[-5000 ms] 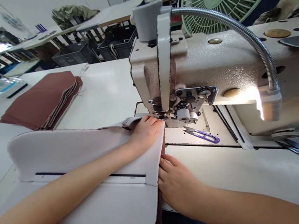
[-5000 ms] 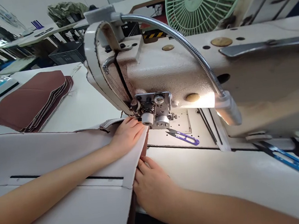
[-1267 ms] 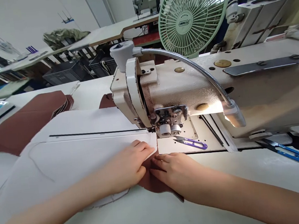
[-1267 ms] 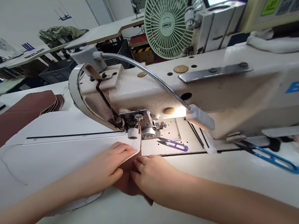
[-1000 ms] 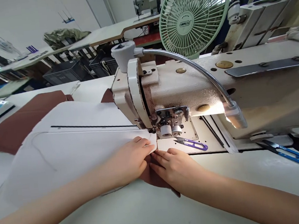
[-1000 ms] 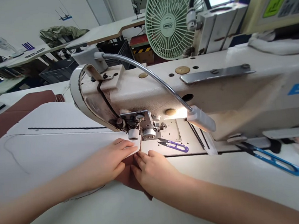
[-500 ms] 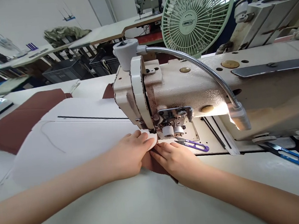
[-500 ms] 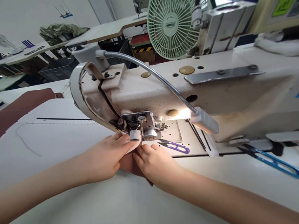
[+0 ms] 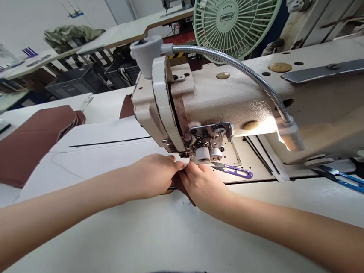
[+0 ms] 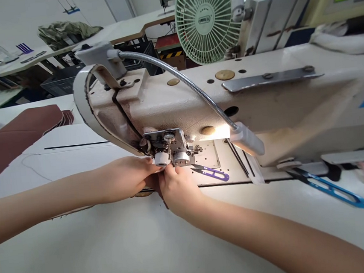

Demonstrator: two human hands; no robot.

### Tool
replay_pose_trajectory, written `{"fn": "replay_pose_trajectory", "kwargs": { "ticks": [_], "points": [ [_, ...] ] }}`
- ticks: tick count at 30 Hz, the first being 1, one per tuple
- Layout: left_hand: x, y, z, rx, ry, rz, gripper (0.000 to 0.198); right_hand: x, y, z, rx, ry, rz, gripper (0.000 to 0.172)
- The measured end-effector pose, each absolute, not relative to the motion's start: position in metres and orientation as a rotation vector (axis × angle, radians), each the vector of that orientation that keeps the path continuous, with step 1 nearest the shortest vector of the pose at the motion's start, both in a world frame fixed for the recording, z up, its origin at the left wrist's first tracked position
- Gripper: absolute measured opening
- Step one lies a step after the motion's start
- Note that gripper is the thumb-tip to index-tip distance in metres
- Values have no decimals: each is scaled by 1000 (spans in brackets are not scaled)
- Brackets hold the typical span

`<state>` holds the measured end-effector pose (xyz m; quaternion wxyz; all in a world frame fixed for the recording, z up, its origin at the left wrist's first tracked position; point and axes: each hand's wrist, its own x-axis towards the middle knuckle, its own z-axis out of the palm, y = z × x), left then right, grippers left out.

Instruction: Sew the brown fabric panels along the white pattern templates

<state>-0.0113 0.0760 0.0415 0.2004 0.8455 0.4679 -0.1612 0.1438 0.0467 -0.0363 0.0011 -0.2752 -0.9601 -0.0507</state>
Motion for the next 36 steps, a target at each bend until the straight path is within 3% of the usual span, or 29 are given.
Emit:
{"fn": "replay_pose_trajectory", "kwargs": {
  "ticks": [7, 19, 26, 36],
  "points": [
    [6, 75, 52, 2326, 1298, -658, 21, 148, 37, -53, -742, -2897, -448, 37],
    [8, 69, 38, 2345, 1363, -585, 29, 144, 42, -55, -807, -2841, -433, 33],
    [5, 70, 33, 2385, 1417, -549, 20, 156, 40, -66, -747, -2720, -379, 36],
    [5, 69, 22, 2447, 1446, -455, 21, 150, 50, -65, -797, -2658, -357, 31]
  ]
}}
